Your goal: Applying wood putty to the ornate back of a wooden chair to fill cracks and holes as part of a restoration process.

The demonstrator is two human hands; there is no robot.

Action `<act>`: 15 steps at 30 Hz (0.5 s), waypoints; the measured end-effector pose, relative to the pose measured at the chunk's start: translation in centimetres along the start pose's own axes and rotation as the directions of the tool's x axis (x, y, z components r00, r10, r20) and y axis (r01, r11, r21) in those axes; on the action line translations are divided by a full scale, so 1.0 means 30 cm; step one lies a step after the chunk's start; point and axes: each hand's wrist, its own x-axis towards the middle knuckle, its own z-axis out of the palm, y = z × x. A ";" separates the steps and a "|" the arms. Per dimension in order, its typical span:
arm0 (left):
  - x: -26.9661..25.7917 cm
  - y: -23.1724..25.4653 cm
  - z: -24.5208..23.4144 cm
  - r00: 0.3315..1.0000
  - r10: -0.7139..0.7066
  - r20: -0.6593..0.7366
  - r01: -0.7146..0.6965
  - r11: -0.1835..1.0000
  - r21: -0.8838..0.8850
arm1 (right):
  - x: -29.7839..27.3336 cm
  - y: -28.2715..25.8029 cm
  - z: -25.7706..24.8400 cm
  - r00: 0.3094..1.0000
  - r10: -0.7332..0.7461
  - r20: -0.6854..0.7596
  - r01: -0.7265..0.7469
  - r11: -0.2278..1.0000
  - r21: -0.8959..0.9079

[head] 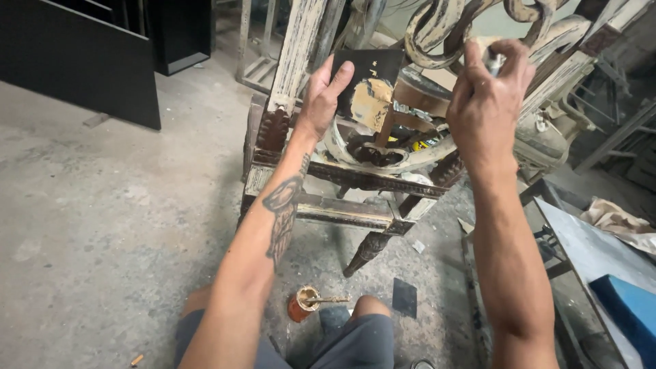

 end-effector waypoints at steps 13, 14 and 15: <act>-0.001 0.002 0.000 0.999 0.027 0.030 -0.023 0.991 -0.132 | -0.046 -0.021 -0.009 0.993 0.098 -0.066 -0.077 0.963 0.260; -0.001 0.000 -0.001 1.000 0.012 0.023 -0.010 0.994 -0.111 | -0.037 -0.021 -0.005 0.994 0.096 -0.043 -0.083 0.968 0.238; 0.006 -0.002 -0.001 1.000 0.001 0.017 0.001 0.996 -0.091 | -0.024 -0.019 0.000 0.995 0.094 -0.024 -0.087 0.973 0.215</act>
